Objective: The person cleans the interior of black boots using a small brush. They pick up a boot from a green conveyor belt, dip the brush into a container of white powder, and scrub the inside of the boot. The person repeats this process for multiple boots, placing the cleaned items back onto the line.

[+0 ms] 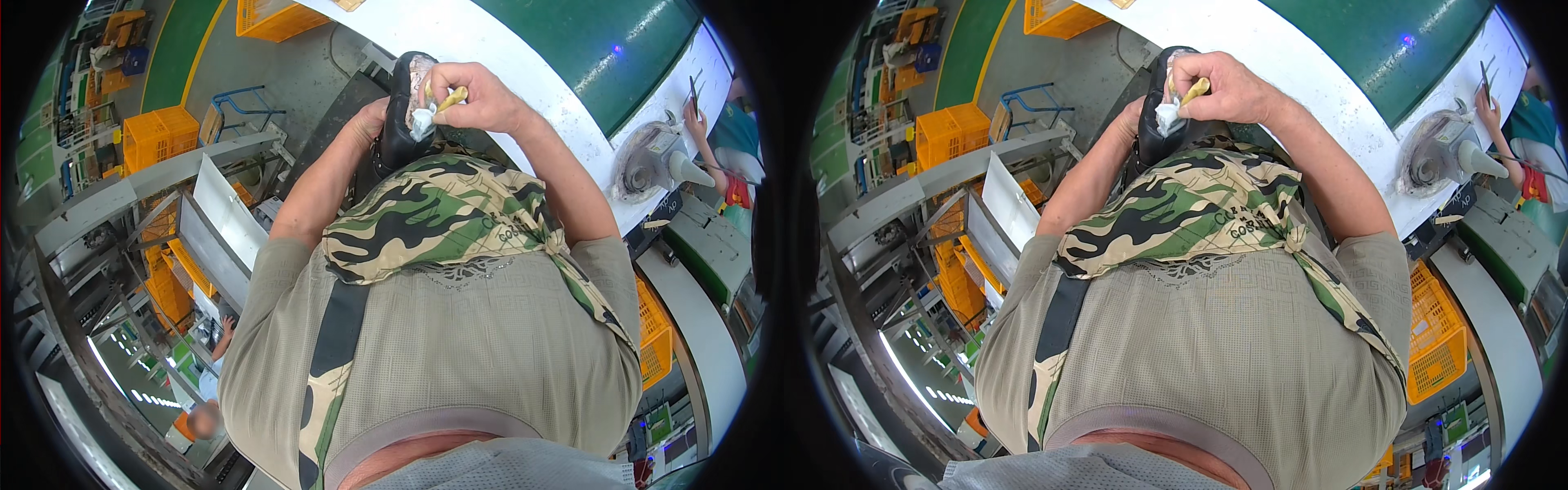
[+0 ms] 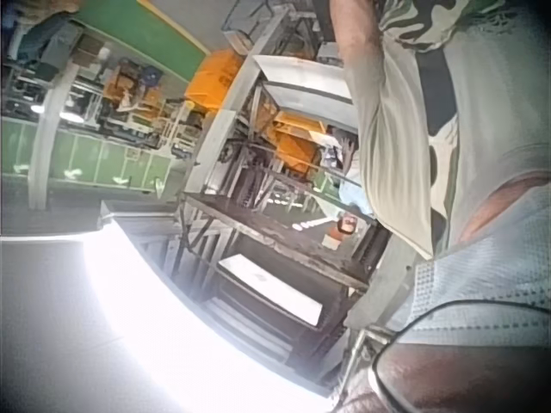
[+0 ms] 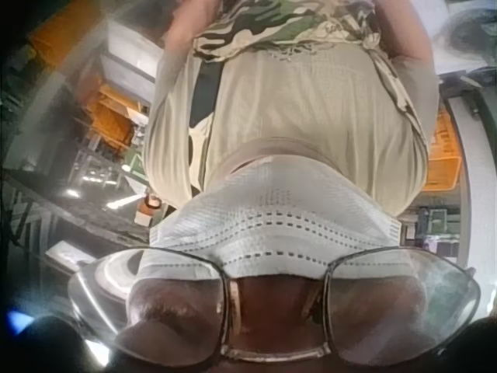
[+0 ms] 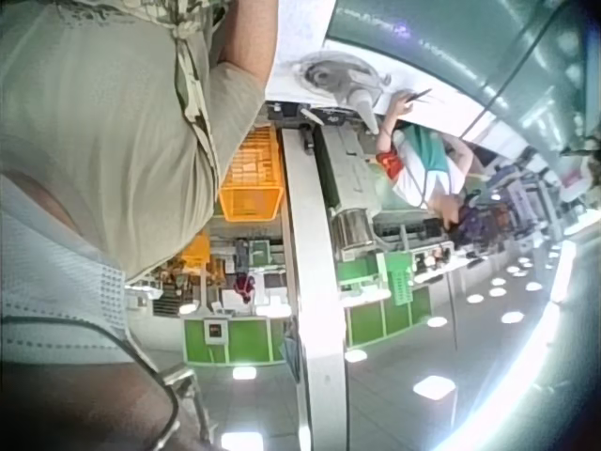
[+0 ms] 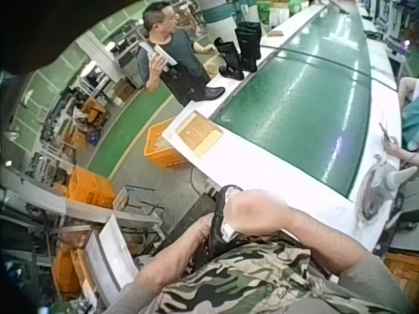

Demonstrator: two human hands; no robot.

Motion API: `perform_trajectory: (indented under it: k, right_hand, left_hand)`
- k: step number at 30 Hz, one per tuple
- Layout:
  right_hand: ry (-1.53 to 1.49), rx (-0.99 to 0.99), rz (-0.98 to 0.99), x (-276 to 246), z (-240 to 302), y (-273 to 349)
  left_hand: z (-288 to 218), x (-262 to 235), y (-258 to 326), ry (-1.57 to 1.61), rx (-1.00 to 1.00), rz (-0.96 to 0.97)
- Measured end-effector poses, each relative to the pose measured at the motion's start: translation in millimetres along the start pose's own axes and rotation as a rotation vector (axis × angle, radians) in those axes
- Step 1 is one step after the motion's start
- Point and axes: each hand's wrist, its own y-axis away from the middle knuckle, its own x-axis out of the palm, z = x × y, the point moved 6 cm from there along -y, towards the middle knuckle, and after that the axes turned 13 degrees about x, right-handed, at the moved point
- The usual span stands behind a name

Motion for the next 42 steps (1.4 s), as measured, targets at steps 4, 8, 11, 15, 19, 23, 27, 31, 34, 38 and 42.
perform_trajectory:
  k: [4, 8, 11, 15, 19, 23, 27, 31, 34, 38, 42]
  right_hand:
    - [-0.028, 0.064, 0.070, -4.2, -17.2, 0.3]
    - [-0.030, 0.062, -0.057, -1.6, -14.0, -3.5]
    - [-0.005, 0.043, -0.202, -1.7, -14.7, -7.4]
    - [0.113, 0.174, -0.378, -15.7, -32.4, -9.2]
    - [0.116, 0.177, -0.369, -13.2, -24.3, -0.7]
    - [0.022, 0.178, -0.182, -4.7, -23.2, 12.3]
    - [-0.106, 0.189, -0.147, -21.4, -33.9, 20.7]
    - [-0.195, 0.247, -0.318, -28.9, -34.0, 22.9]
    - [-0.103, 0.245, -0.376, -23.7, -30.1, 23.0]
    - [-0.036, 0.254, -0.407, -15.9, -34.4, 24.2]
    - [-0.108, 0.308, -0.475, -7.5, -34.3, 28.0]
  left_hand:
    - [1.5, 3.8, -2.9, -0.019, 0.008, -0.002]
    - [2.0, -1.0, -5.9, 0.008, 0.033, 0.068]
    - [0.7, -3.7, -4.6, -0.032, 0.016, 0.070]
    - [-5.9, 4.0, -4.4, -0.024, 0.012, 0.047]
    - [-8.4, 4.3, -2.1, -0.047, 0.036, 0.039]
    - [-12.8, 2.8, 0.1, -0.101, 0.059, 0.019]
    - [-22.0, -2.5, 5.7, -0.150, 0.101, -0.019]
    - [-42.4, 9.8, 16.7, -0.166, 0.201, -0.055]
    - [-47.8, 7.0, 23.3, -0.209, 0.247, -0.080]
    - [-49.1, 4.4, 26.9, -0.237, 0.261, -0.078]
    - [-49.8, -0.8, 32.9, -0.284, 0.272, -0.104]
